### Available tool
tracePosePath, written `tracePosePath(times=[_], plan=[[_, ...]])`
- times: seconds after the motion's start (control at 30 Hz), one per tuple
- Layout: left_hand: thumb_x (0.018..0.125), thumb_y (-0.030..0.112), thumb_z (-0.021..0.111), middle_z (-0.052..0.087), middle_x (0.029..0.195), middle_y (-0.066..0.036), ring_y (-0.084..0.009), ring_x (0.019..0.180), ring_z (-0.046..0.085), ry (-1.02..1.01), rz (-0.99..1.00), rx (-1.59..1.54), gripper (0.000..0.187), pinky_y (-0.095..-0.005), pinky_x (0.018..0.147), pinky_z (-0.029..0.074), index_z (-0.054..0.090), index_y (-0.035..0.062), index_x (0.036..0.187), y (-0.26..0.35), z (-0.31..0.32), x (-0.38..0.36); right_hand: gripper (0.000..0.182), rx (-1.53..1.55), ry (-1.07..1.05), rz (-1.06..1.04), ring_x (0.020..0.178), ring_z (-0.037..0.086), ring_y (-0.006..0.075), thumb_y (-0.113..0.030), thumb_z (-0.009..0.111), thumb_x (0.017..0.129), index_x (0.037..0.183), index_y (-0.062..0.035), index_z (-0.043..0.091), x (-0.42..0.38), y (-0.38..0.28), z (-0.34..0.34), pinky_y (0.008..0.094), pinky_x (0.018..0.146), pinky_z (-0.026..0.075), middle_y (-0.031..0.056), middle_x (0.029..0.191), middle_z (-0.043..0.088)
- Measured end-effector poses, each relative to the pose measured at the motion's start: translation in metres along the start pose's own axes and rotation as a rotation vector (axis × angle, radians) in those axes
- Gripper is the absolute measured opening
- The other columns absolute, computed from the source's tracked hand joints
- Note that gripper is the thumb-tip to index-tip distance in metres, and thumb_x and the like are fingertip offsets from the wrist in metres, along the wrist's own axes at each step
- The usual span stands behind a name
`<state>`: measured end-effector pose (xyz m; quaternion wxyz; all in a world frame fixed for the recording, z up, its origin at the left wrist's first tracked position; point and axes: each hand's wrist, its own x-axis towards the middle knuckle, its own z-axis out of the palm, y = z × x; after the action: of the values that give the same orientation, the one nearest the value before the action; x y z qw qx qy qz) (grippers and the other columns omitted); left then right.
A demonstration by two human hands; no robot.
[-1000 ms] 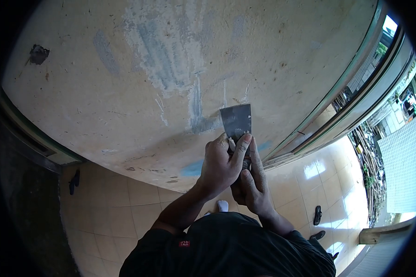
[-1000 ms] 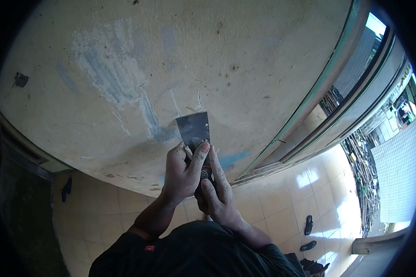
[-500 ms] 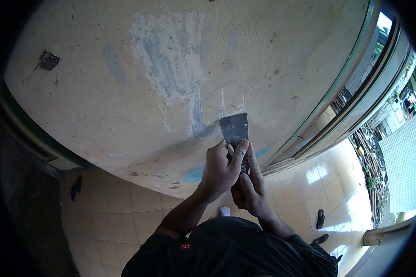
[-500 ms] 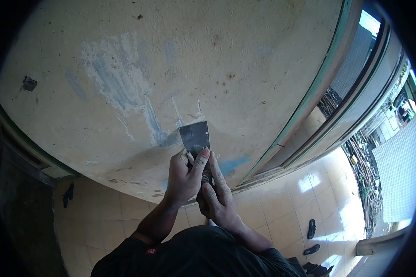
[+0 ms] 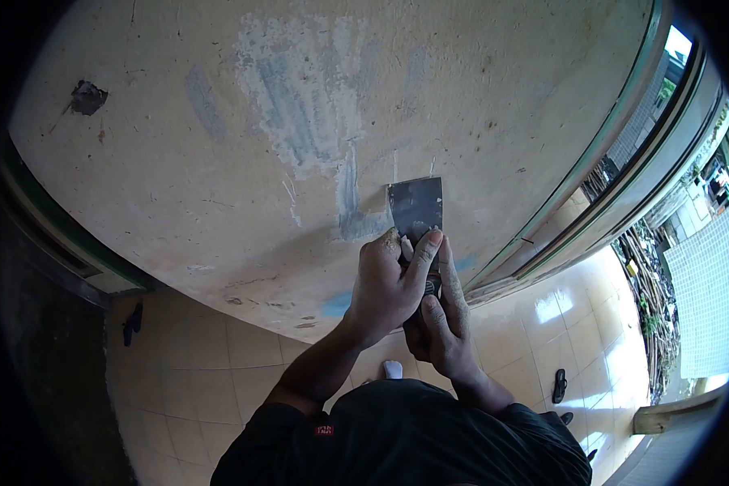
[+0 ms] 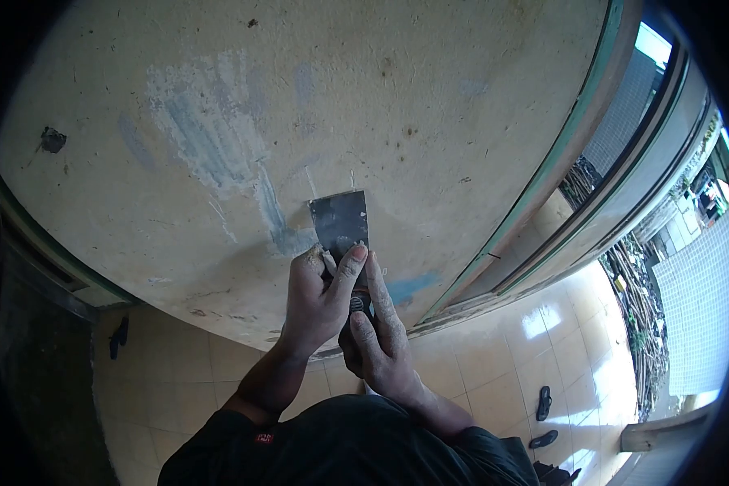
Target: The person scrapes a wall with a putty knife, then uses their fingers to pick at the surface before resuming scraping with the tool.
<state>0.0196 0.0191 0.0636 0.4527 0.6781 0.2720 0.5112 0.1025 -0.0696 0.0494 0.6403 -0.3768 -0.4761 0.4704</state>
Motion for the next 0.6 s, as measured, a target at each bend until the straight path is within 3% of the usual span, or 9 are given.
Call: tracePosePath(times=[0.13,0.23,0.4,0.47,0.6], plan=[[0.091,0.015,0.057,0.055,0.062,-0.001,-0.004,0.057,0.049,-0.004,-0.055,0.072,0.021,-0.0223,0.05,0.04,0.056,-0.0012,0.077,-0.008,0.001,-0.009,0.058,-0.029,0.0,-0.019,0.052,0.036,0.003,-0.008,0.035,0.095,0.145,-0.0046,0.006,-0.007,0.011,-0.006,0.017,0.048,0.034,0.0068,0.099,0.053],[0.091,0.015,0.056,0.056,0.063,-0.001,-0.0039,0.058,0.049,-0.007,-0.059,0.091,0.022,-0.022,0.05,0.039,0.056,-0.0012,0.076,-0.001,0.0,-0.008,0.058,0.055,-0.017,0.078,0.054,0.037,0.0036,-0.009,0.036,0.095,0.145,-0.0034,0.006,-0.008,0.011,-0.006,0.0177,0.049,0.034,0.0075,0.102,0.052],[0.091,0.015,0.056,0.057,0.065,-0.002,-0.0038,0.058,0.048,-0.023,0.006,-0.051,0.022,-0.0217,0.05,0.038,0.056,-0.0017,0.076,0.007,-0.001,0.006,0.058,-0.032,-0.009,-0.045,0.058,0.038,0.0039,-0.01,0.037,0.095,0.145,-0.0033,0.008,0.003,0.003,-0.005,0.0173,0.051,0.035,0.0075,0.103,0.052],[0.089,0.017,0.058,0.058,0.062,-0.01,-0.0132,0.051,0.054,0.003,0.036,-0.008,0.022,-0.0279,0.047,0.041,0.055,-0.0017,0.079,-0.005,0.002,0.0,0.058,0.005,-0.024,0.007,0.058,0.038,0.004,-0.01,0.037,0.095,0.145,-0.0031,0.008,-0.004,0.007,-0.01,0.0175,0.052,0.035,0.0083,0.106,0.051],[0.089,0.017,0.058,0.058,0.061,-0.01,-0.0137,0.05,0.055,-0.005,-0.062,0.064,0.021,-0.0284,0.046,0.041,0.055,-0.0014,0.079,-0.012,0.003,-0.006,0.058,-0.009,0.007,0.043,0.057,0.038,0.004,-0.012,0.037,0.096,0.145,-0.0034,0.007,-0.005,0.01,-0.007,0.018,0.051,0.035,0.0078,0.103,0.052]])
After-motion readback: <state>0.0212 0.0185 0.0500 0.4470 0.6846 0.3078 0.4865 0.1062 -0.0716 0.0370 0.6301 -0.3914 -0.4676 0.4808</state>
